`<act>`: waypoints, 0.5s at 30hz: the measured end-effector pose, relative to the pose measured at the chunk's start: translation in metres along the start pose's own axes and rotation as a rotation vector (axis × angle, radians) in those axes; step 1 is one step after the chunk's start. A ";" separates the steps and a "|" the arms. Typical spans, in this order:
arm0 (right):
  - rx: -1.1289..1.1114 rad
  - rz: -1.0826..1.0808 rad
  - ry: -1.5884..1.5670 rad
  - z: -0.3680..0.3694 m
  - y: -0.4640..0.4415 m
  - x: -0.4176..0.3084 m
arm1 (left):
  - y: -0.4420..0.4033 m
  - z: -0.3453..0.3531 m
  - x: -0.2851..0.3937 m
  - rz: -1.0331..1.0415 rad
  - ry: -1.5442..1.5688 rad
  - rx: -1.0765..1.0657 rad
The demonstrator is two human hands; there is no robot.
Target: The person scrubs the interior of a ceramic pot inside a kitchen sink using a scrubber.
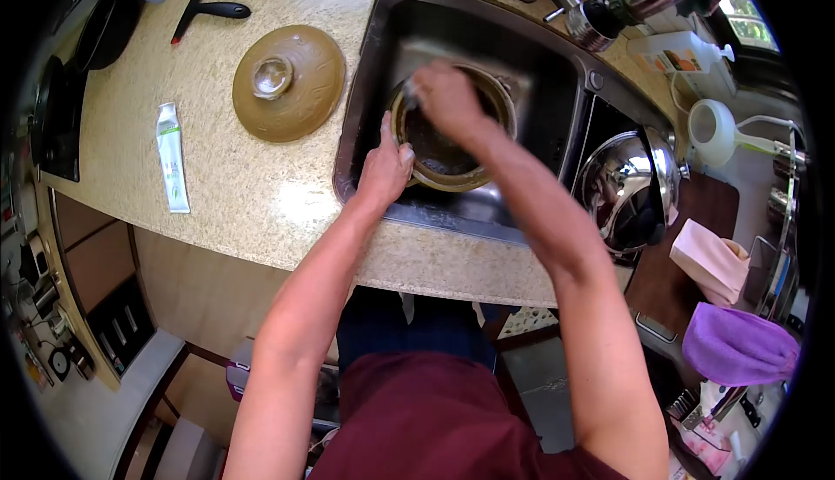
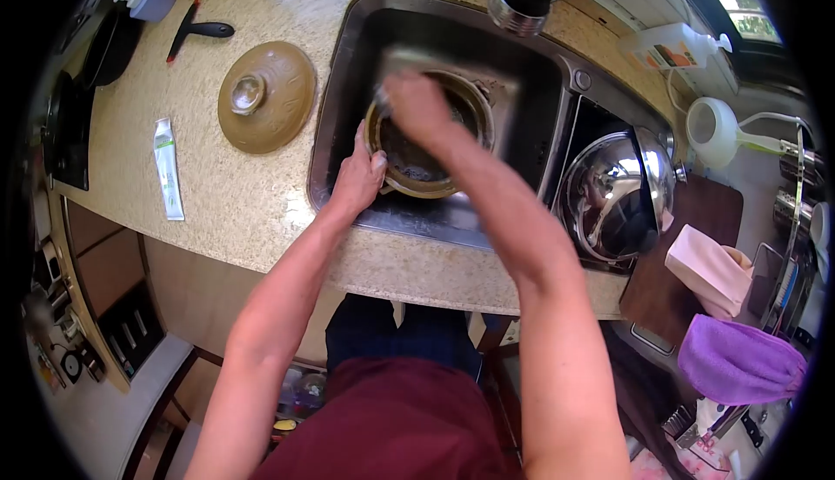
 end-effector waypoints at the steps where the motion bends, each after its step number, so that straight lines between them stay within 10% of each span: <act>1: 0.016 0.075 -0.171 0.017 0.012 0.001 | -0.002 0.002 -0.003 0.009 -0.003 -0.001; 6: 0.155 0.547 -0.649 0.024 0.027 0.042 | -0.002 -0.004 0.005 0.162 -0.010 0.082; 13: -0.120 0.431 -0.539 0.035 0.049 0.028 | -0.001 0.011 -0.004 -0.048 0.092 -0.127; 15: 0.358 0.692 -0.678 0.023 0.035 0.063 | 0.000 0.014 -0.009 -0.066 0.107 -0.150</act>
Point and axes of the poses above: each hand's wrist, its own y-axis away from the middle knuckle, its own z-axis out of the palm, x = y × z, the point moved 7 cm from there along -y, towards the middle knuckle, and after that the axes turned 15 degrees about -y, right-handed, at the moved point
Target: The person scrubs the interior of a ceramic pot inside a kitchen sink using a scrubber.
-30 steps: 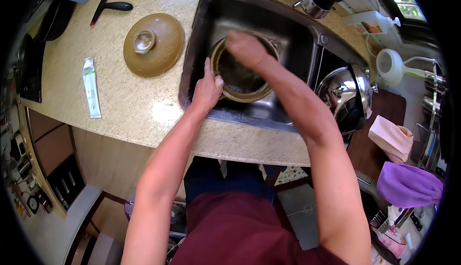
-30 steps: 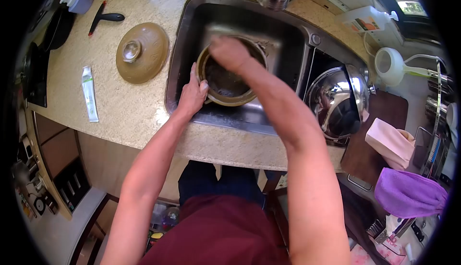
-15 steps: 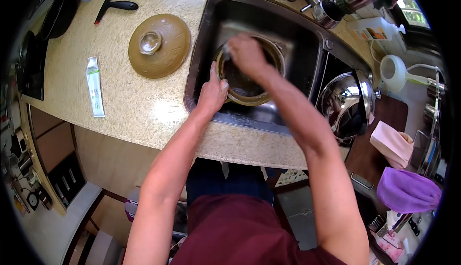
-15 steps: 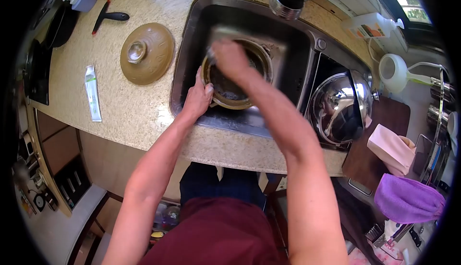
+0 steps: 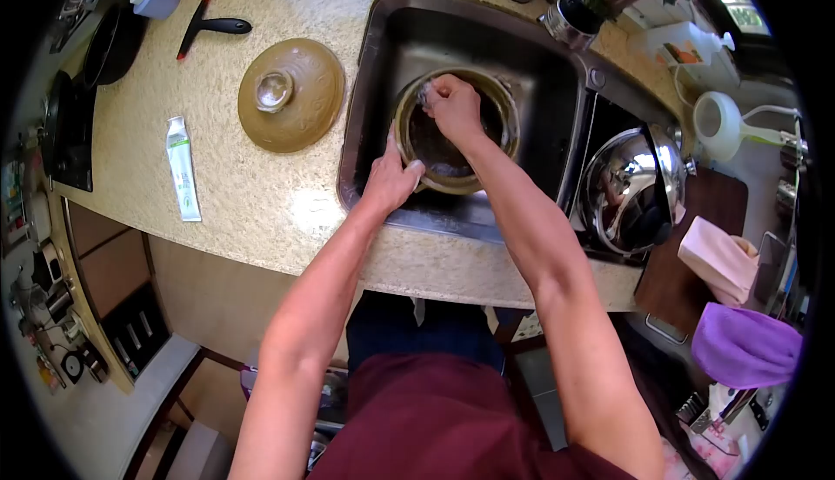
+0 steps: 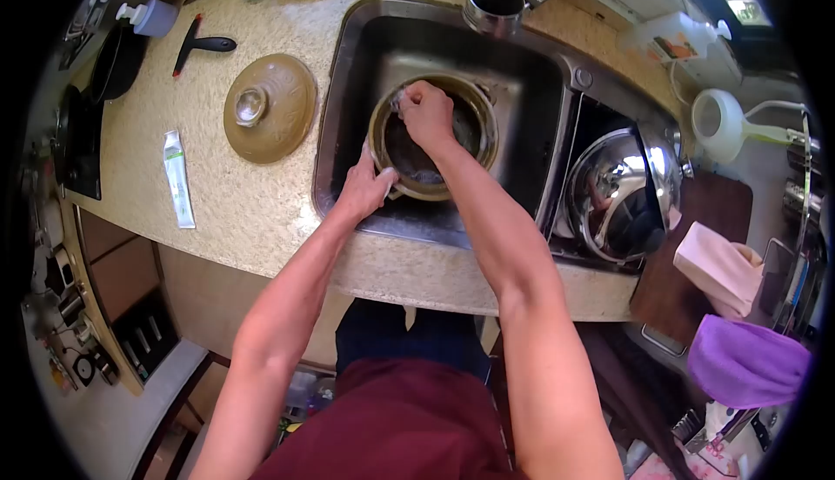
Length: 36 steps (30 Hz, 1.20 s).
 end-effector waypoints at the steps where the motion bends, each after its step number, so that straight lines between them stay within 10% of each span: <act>1: -0.095 -0.114 0.213 0.007 0.012 -0.004 | 0.000 0.001 -0.003 -0.009 0.007 -0.011; 5: -0.348 -0.152 0.275 0.020 0.040 -0.010 | -0.003 -0.003 0.005 0.019 0.007 0.021; 8: 0.003 0.046 0.077 0.004 -0.004 -0.008 | -0.003 -0.007 0.006 0.038 0.029 0.029; 11: -0.228 -0.392 0.413 0.034 0.048 -0.028 | -0.008 -0.004 0.007 -0.018 0.053 -0.003; 25: -0.719 -0.854 1.075 0.038 -0.011 -0.065 | -0.004 -0.009 0.009 0.014 -0.020 0.092; 36: -0.148 -0.144 1.133 -0.118 0.028 -0.026 | -0.005 -0.009 0.000 -0.015 -0.184 0.146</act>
Point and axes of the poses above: each hand's wrist, its own y-axis away from the middle knuckle, its own z-axis out of the palm, x = y × z, the point moved 7 cm from there along -y, towards the middle knuckle, and after that the axes turned 15 degrees about -y, right-handed, at the moved point
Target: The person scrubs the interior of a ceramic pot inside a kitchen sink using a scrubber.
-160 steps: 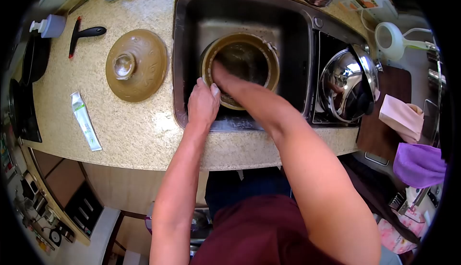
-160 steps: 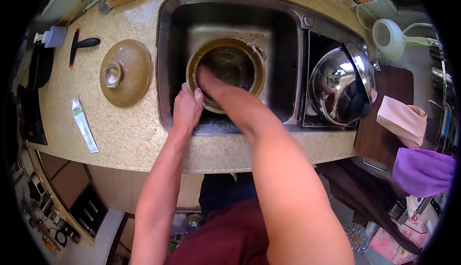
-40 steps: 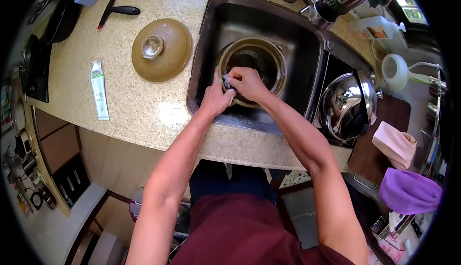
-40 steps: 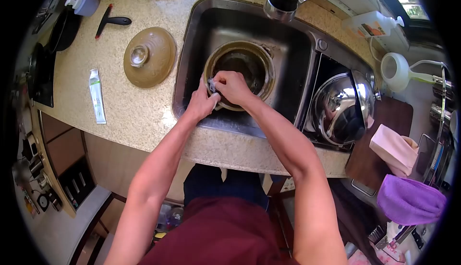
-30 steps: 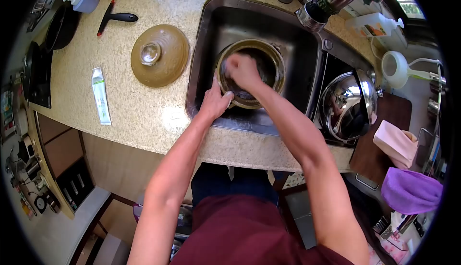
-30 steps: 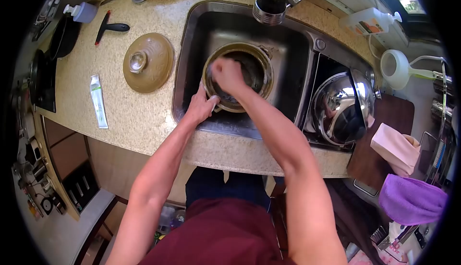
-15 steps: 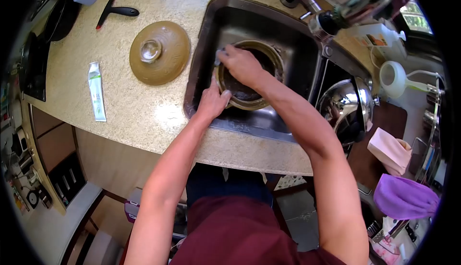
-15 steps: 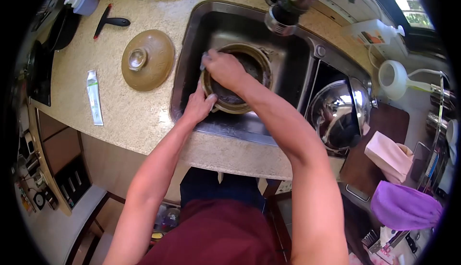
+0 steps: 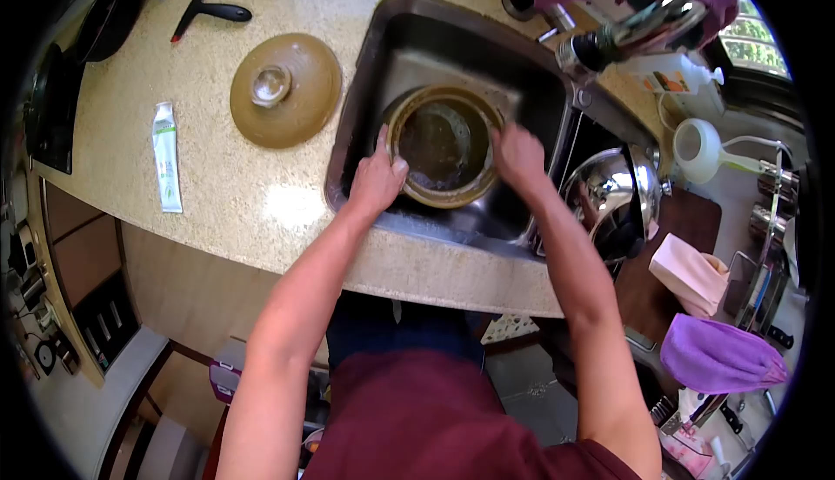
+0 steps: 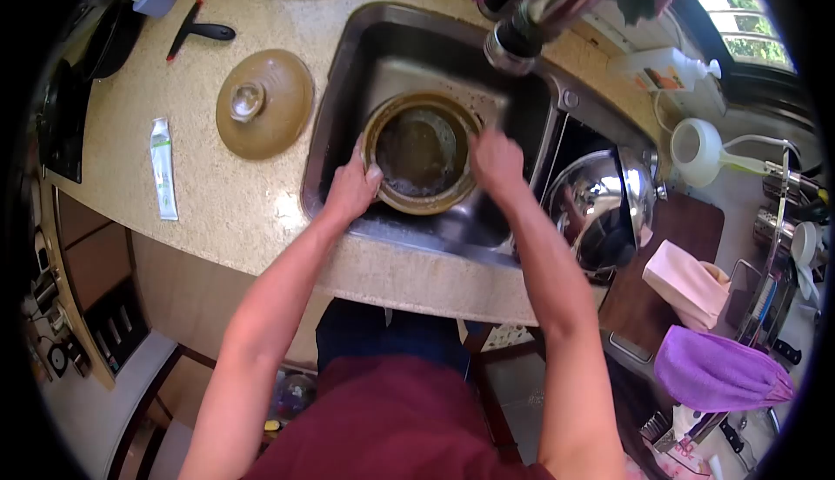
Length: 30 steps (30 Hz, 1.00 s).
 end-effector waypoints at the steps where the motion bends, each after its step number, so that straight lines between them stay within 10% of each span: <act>1: -0.007 -0.071 -0.026 -0.006 -0.017 -0.013 | -0.002 0.004 0.000 0.034 0.025 0.046; 9: -0.058 0.186 0.006 0.004 0.029 0.006 | -0.003 0.001 0.008 0.009 -0.019 0.022; 27: -0.294 -0.693 0.339 0.014 -0.079 -0.086 | -0.001 0.007 0.016 0.079 -0.006 -0.026; 30: -0.163 -0.263 0.247 -0.008 -0.052 -0.035 | -0.003 0.003 0.017 0.041 -0.031 -0.026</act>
Point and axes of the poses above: each hand's wrist, its own y-axis away from the middle knuckle, its own z-axis out of the palm, x = y × z, the point moved 7 cm from there along -y, towards the middle knuckle, and after that the axes turned 15 degrees about -y, right-handed, at the moved point
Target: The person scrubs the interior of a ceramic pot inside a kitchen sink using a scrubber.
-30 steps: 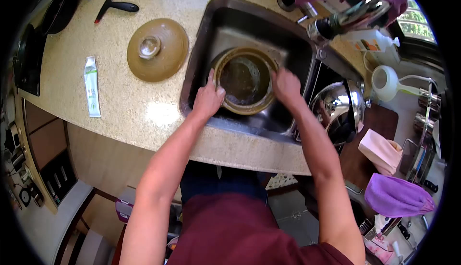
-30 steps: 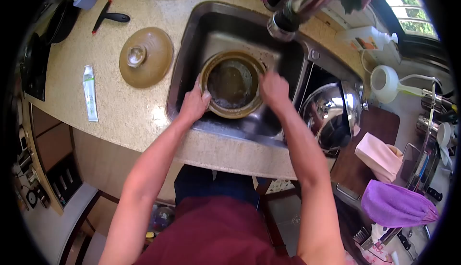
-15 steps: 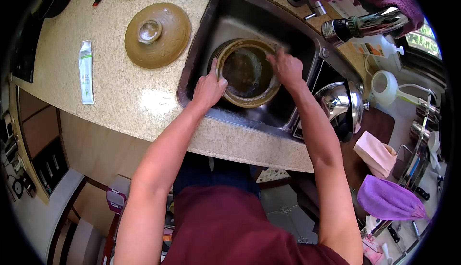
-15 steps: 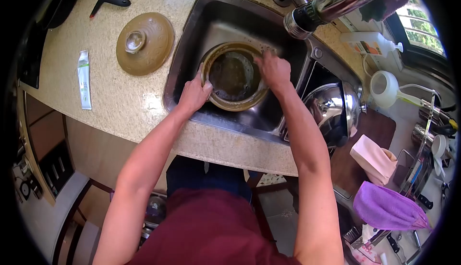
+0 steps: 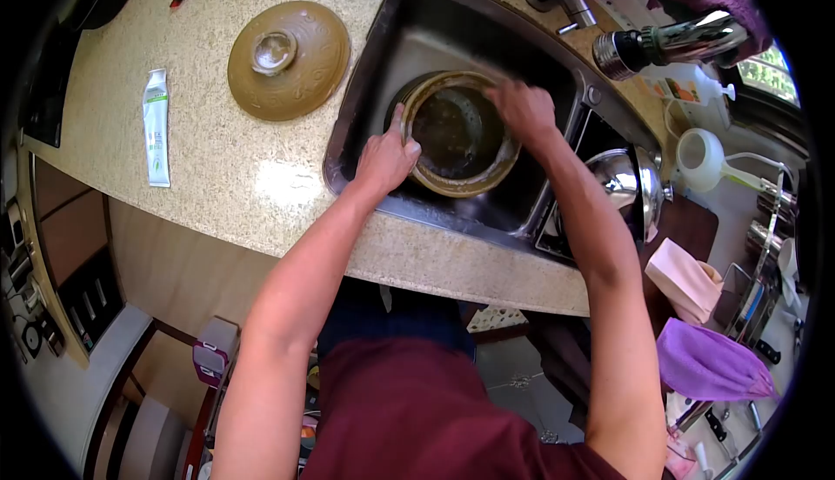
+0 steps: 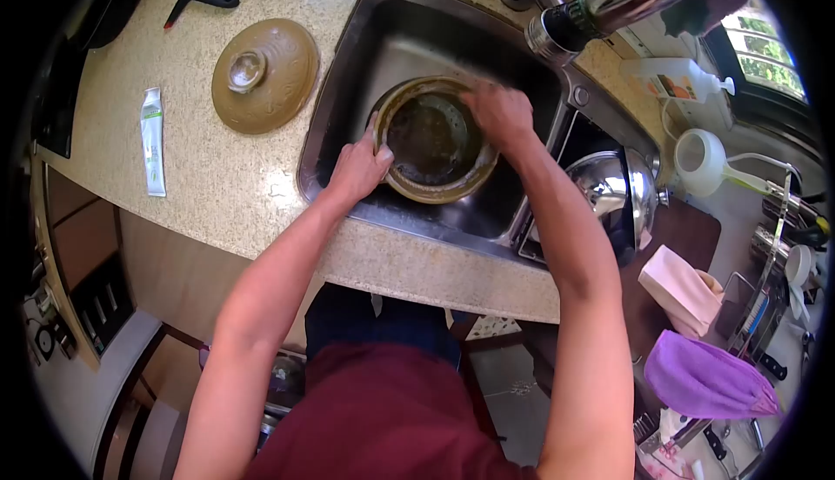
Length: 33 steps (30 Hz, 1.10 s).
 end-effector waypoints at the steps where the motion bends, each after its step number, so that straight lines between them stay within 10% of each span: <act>1: -0.012 0.117 -0.083 0.004 0.028 0.009 | 0.004 0.002 0.001 0.006 0.006 -0.010; 7: -0.078 0.523 -0.270 0.029 0.097 0.023 | -0.002 0.003 -0.002 0.000 0.043 -0.010; 11: 0.123 0.233 -0.115 0.007 0.037 0.016 | -0.001 0.004 -0.001 0.035 0.026 0.064; 17: -0.110 0.803 -0.734 0.054 0.132 0.007 | 0.000 0.003 0.000 0.033 0.028 0.035; 20: 0.075 0.482 -0.372 0.019 0.083 0.025 | -0.003 0.004 -0.001 0.050 -0.011 0.067; 25: 0.112 0.747 -0.507 0.053 0.122 0.016 | -0.001 0.003 0.001 -0.019 0.026 -0.027; 33: 0.125 0.496 -0.396 0.030 0.086 0.020 | 0.003 0.006 0.000 0.048 0.014 0.113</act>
Point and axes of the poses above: each hand's wrist, its own y-axis away from the middle knuckle, its own z-axis out of the palm, x = y × z, the point moved 7 cm from there along -y, towards the middle knuckle, and after that the axes turned 15 degrees about -y, right-handed, at the moved point
